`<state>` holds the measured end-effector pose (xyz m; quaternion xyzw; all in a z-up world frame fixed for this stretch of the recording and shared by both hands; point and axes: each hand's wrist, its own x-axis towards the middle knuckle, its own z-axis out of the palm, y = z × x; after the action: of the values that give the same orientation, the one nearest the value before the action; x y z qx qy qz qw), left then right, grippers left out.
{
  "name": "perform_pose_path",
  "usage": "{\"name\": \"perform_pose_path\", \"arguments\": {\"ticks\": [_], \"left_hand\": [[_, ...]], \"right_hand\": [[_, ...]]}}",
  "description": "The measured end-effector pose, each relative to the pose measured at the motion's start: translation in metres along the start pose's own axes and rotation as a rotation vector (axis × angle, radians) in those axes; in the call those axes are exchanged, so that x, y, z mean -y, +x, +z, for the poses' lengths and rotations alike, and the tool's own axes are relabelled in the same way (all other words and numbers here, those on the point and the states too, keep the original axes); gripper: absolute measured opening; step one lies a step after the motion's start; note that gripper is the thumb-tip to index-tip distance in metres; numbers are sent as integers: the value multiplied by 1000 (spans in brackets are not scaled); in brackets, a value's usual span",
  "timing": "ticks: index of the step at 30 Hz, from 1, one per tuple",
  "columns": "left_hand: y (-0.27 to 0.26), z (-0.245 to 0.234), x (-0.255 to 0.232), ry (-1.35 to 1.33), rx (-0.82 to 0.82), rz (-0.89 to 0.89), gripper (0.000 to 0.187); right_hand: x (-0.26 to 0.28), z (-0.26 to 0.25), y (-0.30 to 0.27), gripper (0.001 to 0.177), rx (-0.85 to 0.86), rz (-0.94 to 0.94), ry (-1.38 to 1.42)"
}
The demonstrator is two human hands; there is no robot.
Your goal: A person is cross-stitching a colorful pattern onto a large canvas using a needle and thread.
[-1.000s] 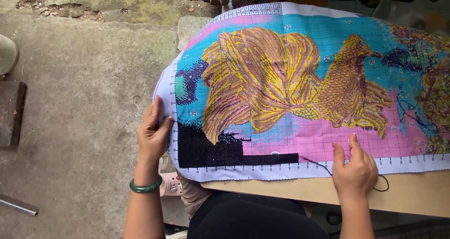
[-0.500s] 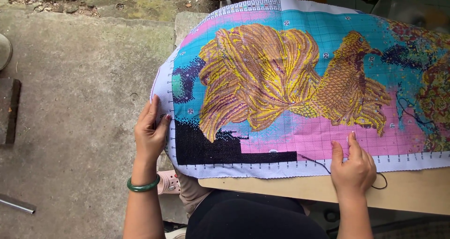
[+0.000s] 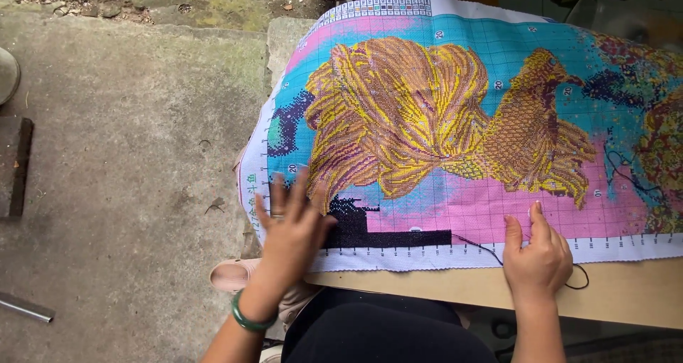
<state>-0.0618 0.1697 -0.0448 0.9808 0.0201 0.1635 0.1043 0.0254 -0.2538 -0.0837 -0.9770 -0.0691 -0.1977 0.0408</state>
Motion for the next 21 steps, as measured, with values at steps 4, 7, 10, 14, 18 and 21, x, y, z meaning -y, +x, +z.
{"name": "perform_pose_path", "arguments": {"ticks": [4, 7, 10, 14, 18, 21], "left_hand": [[-7, 27, -23, -23, 198, 294, 61], [5, 14, -16, -90, 211, 432, 59], [9, 3, -12, -132, 245, 526, 54], [8, 3, -20, -209, 301, 451, 49], [12, 0, -32, -190, 380, 580, 48], [16, -1, -48, -240, 383, 683, 40]], "right_hand": [[6, -8, 5, 49, 35, 7, 41], [-1, 0, 1, 49, -9, -12, 17], [4, -4, 4, 49, 6, 5, 42], [-9, 14, -1, 40, -193, -86, 97], [-8, 12, 1, 42, -192, -83, 90], [-7, 14, 0, 42, -197, -78, 80]]}}
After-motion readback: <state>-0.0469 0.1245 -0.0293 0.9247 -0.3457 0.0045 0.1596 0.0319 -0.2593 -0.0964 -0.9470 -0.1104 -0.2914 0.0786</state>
